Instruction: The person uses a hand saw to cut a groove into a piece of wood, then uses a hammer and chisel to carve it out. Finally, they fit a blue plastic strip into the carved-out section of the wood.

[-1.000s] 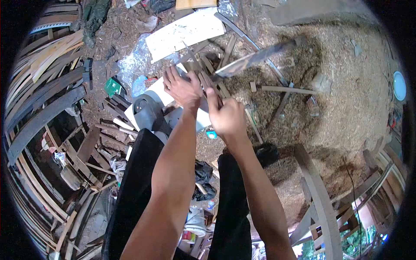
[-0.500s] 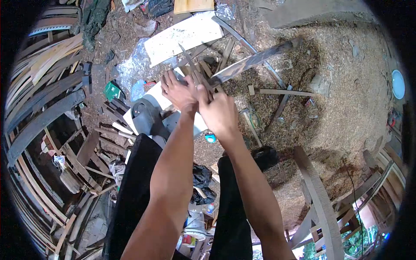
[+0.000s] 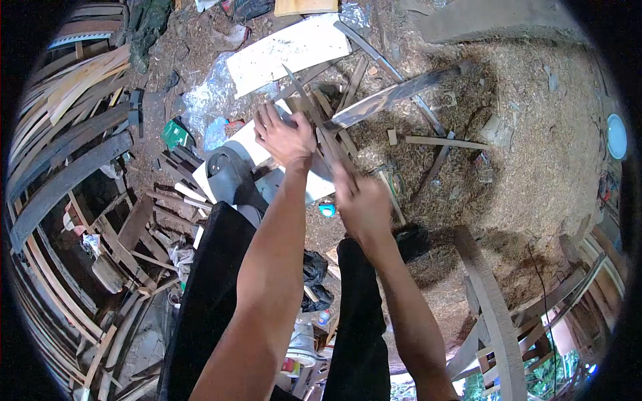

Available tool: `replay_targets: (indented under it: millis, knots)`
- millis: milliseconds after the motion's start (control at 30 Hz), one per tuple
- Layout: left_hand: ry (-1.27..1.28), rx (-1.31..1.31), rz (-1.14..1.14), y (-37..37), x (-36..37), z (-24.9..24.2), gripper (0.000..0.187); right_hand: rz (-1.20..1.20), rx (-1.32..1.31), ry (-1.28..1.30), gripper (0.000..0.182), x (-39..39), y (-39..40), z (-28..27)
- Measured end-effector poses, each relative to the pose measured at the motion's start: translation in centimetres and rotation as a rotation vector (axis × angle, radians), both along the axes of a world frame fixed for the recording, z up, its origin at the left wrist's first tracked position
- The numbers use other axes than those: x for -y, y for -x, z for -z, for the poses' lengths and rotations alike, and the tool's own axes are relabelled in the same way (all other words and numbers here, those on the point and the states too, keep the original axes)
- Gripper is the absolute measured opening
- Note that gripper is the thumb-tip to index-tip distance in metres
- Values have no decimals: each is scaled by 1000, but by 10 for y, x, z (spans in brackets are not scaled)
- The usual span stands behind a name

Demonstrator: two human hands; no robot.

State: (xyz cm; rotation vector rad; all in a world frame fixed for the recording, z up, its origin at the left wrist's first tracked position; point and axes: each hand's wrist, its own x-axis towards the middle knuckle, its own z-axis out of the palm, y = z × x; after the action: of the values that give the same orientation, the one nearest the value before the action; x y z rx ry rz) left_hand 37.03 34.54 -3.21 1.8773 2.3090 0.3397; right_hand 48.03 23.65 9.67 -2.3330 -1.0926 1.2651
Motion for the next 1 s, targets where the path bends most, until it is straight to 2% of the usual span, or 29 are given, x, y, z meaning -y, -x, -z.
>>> replay_targets:
  millis: [33, 67, 167, 200, 267, 300, 367, 500, 533, 567, 600, 700, 733, 800, 867, 933, 1000]
  knots:
    - [-7, 1, 1, -1, -2, 1, 62, 81, 16, -96, 55, -27, 7, 14]
    - [-2, 6, 7, 1, -1, 2, 62, 116, 11, -37, 56, -51, 9, 10]
    - [9, 9, 15, 1, 4, 0, 61, 108, -6, -3, 50, -36, 7, 6]
    - [-6, 25, 9, -2, 2, -1, 60, 29, -138, -1, 41, -15, -2, -14]
    - [-10, 38, -15, -3, 1, -4, 60, 137, -183, 49, 34, 34, -11, -62]
    - [-10, 34, -25, -2, 2, -3, 60, 78, -102, -88, 32, 68, -16, -73]
    - [-26, 35, 2, 1, 1, 0, 61, 175, -198, -19, 31, 101, -23, -98]
    - [-23, 22, -9, 0, 1, 2, 62, 90, -96, -81, 34, 42, -14, -57]
    - [-20, 29, -16, -1, 1, 1, 62, 25, -19, -113, 38, 18, -7, -26]
    - [-9, 18, -9, -1, 0, 0, 62, 0, 97, -277, 52, 8, 5, 21]
    - [-13, 25, -1, 1, -2, 3, 62, 108, 27, -54, 60, -24, 9, 20]
    - [10, 21, -6, 4, 2, -1, 62, 102, -7, 10, 64, -50, 5, -8]
    - [21, 30, -6, 1, 0, -2, 61, 60, -13, 58, 55, -36, 4, -7]
    - [-11, 36, 4, -3, -1, 1, 61, 134, -128, -114, 51, 12, -3, -45]
    - [-47, 10, -4, 0, 1, 3, 60, 179, -143, -174, 41, 69, -12, -76]
    - [-57, 5, -9, 0, 1, 4, 60, 194, -225, 37, 35, 97, -27, -114]
    - [-85, 13, 5, 1, 2, 5, 58, 196, -212, -10, 35, 91, -21, -95]
